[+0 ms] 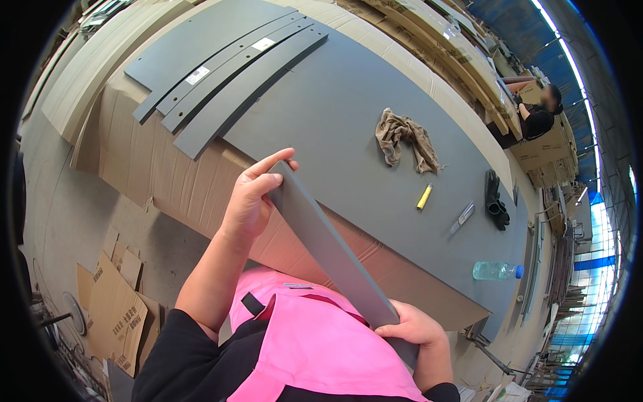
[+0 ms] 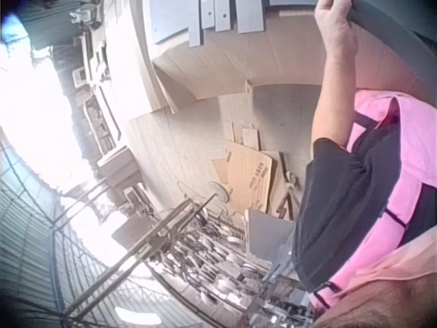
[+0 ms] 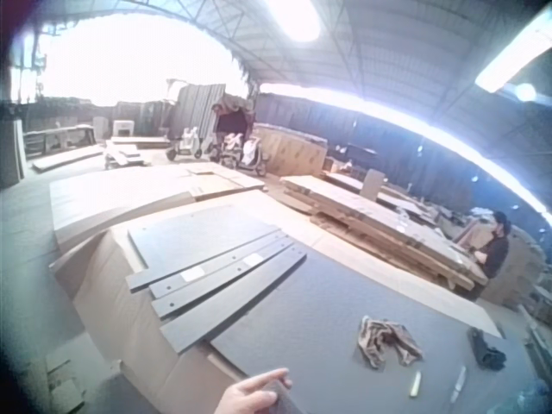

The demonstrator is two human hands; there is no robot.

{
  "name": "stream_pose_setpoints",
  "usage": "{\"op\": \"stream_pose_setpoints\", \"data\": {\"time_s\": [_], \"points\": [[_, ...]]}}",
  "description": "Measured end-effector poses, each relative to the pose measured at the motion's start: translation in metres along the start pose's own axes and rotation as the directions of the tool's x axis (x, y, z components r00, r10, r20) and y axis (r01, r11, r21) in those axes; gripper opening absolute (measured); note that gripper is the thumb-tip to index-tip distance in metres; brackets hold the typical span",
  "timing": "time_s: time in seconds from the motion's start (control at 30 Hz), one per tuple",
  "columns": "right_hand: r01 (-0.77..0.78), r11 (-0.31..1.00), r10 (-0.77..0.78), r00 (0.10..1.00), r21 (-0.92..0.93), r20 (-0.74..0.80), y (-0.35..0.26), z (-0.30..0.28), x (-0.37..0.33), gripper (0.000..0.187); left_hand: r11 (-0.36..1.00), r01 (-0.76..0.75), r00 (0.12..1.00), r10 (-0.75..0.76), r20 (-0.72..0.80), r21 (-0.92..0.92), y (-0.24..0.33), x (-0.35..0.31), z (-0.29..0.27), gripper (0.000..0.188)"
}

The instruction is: The person deburrs and cleans several gray metal panels on a workbench. They use a utility knife to scrape edges, wipe surfaces with a cloth, and occasionally apply liquid from a bottle. The person puts on black gloves and continues to scrape and wipe the panels before placing them aside.

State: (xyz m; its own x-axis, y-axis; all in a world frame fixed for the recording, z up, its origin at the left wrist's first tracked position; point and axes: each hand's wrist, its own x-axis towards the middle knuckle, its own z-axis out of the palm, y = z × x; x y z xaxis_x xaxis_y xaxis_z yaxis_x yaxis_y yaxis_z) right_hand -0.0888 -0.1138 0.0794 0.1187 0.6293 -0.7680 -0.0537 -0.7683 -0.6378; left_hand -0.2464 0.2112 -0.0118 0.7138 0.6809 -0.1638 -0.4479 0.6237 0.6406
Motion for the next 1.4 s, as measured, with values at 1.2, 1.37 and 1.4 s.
{"op": "stream_pose_setpoints", "data": {"time_s": [1.2, 1.37, 1.4], "points": [[-0.066, 0.991, 0.048, 0.988, 0.120, 0.144, 0.030, -0.020, 0.022, 0.067, 0.962, 0.140, 0.990, -0.133, -0.049, 0.232, 0.006, 0.013, -0.010, 0.034], [-0.030, 0.996, 0.022, 0.994, 0.078, 0.103, 0.025, -0.014, 0.017, 0.065, 0.972, 0.168, 0.985, -0.158, -0.069, 0.166, 0.002, 0.010, -0.008, 0.036], [-0.023, 0.998, 0.017, 0.995, 0.065, 0.097, 0.024, -0.012, 0.016, 0.064, 0.975, 0.172, 0.984, -0.163, -0.072, 0.139, 0.001, 0.010, -0.008, 0.035]]}}
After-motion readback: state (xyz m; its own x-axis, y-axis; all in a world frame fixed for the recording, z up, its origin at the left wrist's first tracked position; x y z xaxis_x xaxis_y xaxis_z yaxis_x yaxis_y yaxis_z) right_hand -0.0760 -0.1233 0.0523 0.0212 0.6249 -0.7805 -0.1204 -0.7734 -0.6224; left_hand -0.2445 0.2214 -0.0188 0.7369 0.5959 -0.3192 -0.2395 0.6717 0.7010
